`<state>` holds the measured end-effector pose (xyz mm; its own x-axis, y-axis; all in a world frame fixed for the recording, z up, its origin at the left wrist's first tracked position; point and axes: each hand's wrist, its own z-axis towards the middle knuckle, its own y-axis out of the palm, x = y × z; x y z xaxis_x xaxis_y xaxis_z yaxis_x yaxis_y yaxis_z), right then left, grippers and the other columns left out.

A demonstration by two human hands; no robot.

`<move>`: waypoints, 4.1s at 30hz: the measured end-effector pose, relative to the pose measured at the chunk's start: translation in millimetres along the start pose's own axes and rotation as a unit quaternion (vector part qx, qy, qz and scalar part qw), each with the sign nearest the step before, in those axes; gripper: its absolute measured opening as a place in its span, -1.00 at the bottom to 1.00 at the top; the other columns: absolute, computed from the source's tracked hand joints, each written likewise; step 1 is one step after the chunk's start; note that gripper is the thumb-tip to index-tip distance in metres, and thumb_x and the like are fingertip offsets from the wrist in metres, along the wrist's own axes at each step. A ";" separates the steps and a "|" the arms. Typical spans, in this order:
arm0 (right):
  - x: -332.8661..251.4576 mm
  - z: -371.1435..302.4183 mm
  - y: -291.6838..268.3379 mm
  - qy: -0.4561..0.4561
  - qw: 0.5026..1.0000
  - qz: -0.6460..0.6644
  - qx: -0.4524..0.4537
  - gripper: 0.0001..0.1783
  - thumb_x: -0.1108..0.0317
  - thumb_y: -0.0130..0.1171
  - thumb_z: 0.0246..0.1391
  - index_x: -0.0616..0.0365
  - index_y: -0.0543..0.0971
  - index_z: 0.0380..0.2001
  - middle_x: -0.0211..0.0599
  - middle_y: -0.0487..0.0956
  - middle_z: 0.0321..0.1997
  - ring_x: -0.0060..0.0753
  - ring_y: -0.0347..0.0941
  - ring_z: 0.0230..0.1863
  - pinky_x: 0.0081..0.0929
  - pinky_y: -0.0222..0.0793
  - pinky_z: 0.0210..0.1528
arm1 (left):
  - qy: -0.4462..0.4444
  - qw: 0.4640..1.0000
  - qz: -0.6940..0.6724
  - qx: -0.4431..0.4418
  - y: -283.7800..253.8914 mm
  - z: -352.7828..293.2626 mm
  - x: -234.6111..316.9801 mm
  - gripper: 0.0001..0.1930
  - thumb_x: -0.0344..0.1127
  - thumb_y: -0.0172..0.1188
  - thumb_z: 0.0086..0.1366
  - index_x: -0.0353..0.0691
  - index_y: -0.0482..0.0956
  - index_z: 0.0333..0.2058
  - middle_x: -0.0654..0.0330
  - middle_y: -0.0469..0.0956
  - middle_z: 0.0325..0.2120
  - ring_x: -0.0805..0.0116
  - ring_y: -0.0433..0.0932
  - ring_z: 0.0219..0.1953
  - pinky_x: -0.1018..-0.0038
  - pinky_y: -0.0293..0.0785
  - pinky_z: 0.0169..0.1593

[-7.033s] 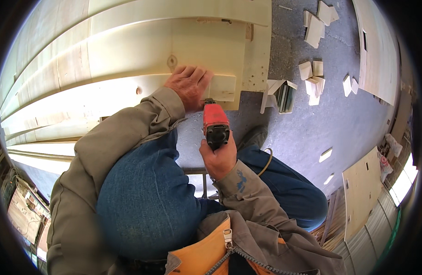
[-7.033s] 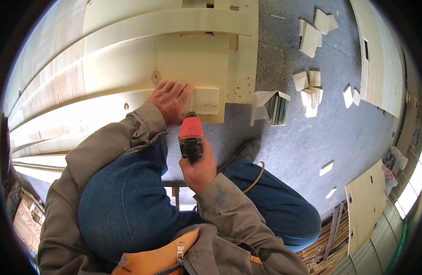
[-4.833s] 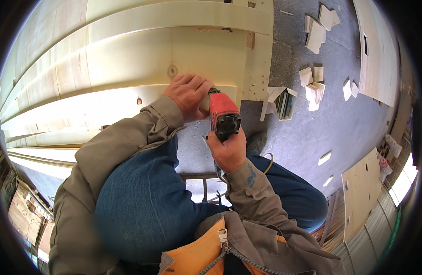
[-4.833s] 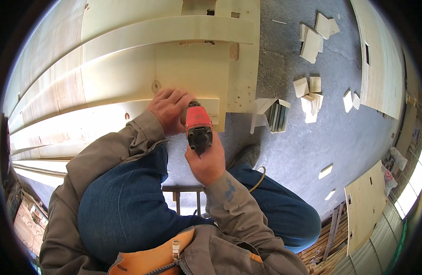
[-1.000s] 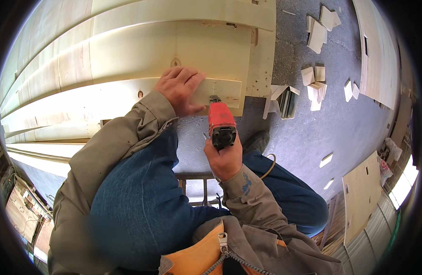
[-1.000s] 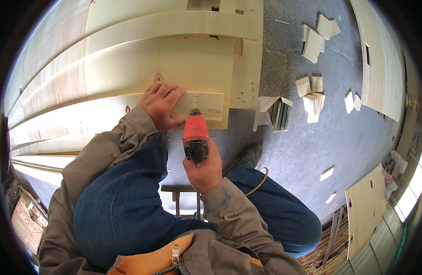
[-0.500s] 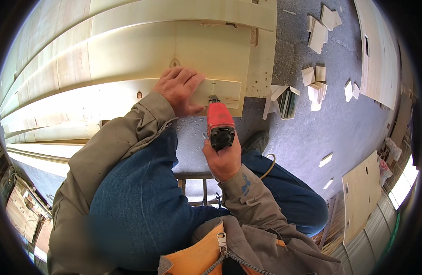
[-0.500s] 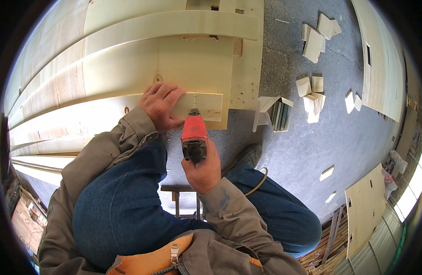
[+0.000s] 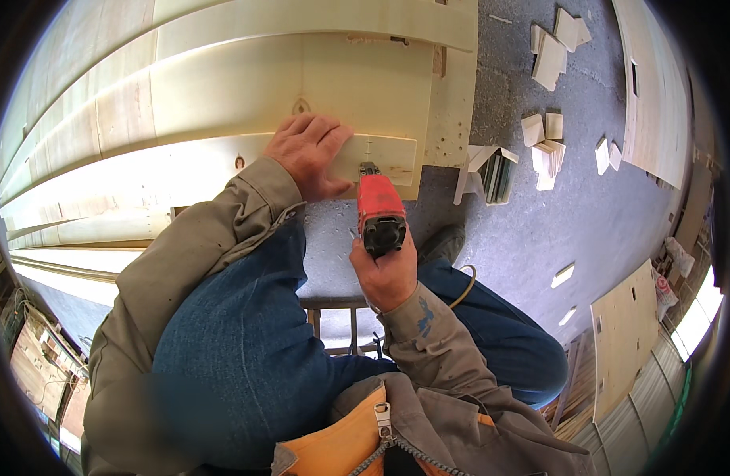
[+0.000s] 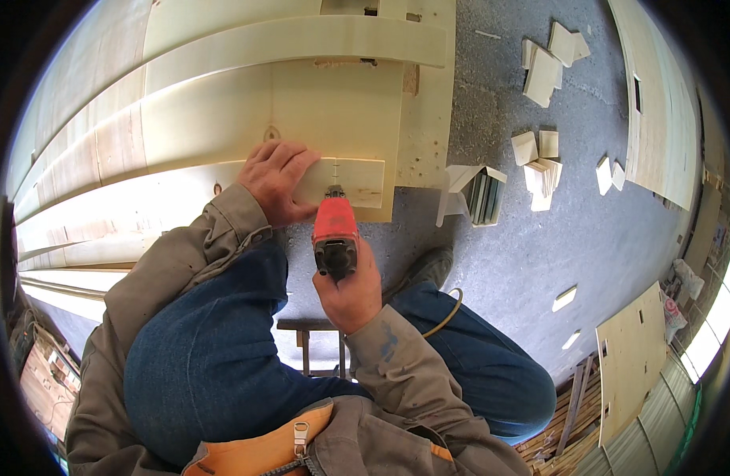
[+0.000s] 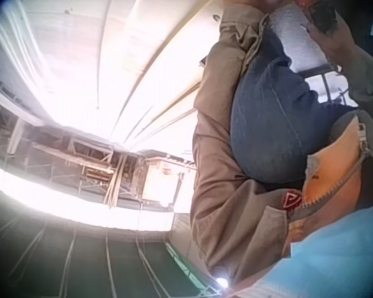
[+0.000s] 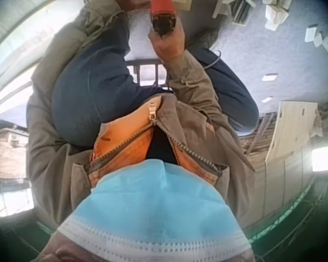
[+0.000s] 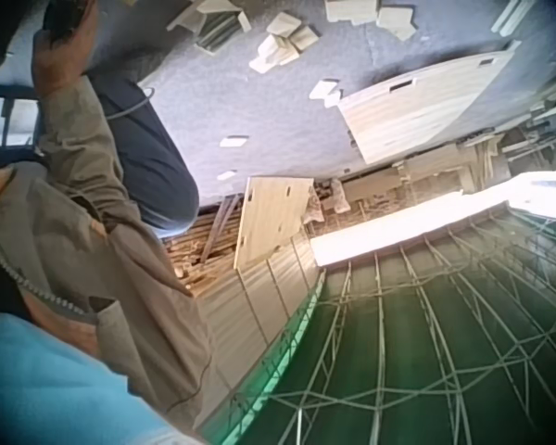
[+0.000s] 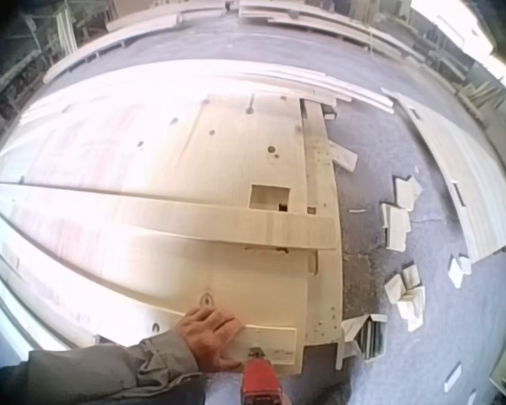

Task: The person sits on the floor and uses a red pneumatic nail gun to attach small wooden blocks to a larger wooden panel. The person reloads the nail gun with a strip of nails and continues attaching blocks to different sections of the panel.

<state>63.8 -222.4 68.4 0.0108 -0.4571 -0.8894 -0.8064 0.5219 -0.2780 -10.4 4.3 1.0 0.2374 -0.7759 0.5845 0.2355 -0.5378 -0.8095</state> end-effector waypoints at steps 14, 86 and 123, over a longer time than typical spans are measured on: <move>-3.0 -7.8 -0.4 0.025 1.000 -0.019 -0.006 -0.50 0.53 0.30 0.07 0.24 0.48 0.11 -0.09 0.57 -0.03 -0.16 0.55 -0.03 -0.30 0.47 0.08 | 0.002 1.000 0.002 0.002 1.1 -1.6 -1.3 -0.15 -0.05 0.63 -0.14 -0.17 0.54 0.17 0.09 0.52 0.09 -0.02 0.48 0.19 0.11 0.37 0.29; -36.8 -50.6 -71.1 0.011 0.986 0.094 0.134 -0.56 0.57 0.17 0.17 0.37 0.54 0.14 -0.34 0.60 -0.30 -0.58 0.49 -0.35 -0.47 0.49 -0.28 | -0.031 0.992 0.115 -0.050 -36.5 -62.1 -4.3 0.17 0.04 0.68 -0.22 -0.03 0.30 0.41 0.05 0.30 0.39 -0.04 0.24 0.44 -0.16 0.09 0.47; -41.3 -22.6 -72.9 0.146 0.971 0.147 0.122 -0.61 0.54 0.24 0.19 0.27 0.57 0.11 -0.36 0.59 -0.30 -0.57 0.50 -0.41 -0.51 0.48 -0.35 | -0.026 0.993 0.112 -0.025 -62.6 -14.6 -45.3 -0.17 -0.08 0.55 0.04 -0.03 0.47 0.33 0.07 0.49 0.24 -0.03 0.44 0.27 0.05 0.33 0.34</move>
<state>108.9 -257.9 133.6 -0.3954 -0.4287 -0.8123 -0.5844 0.7997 -0.1377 -49.7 68.3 24.4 0.3270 -0.8608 0.3901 0.1247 -0.3699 -0.9207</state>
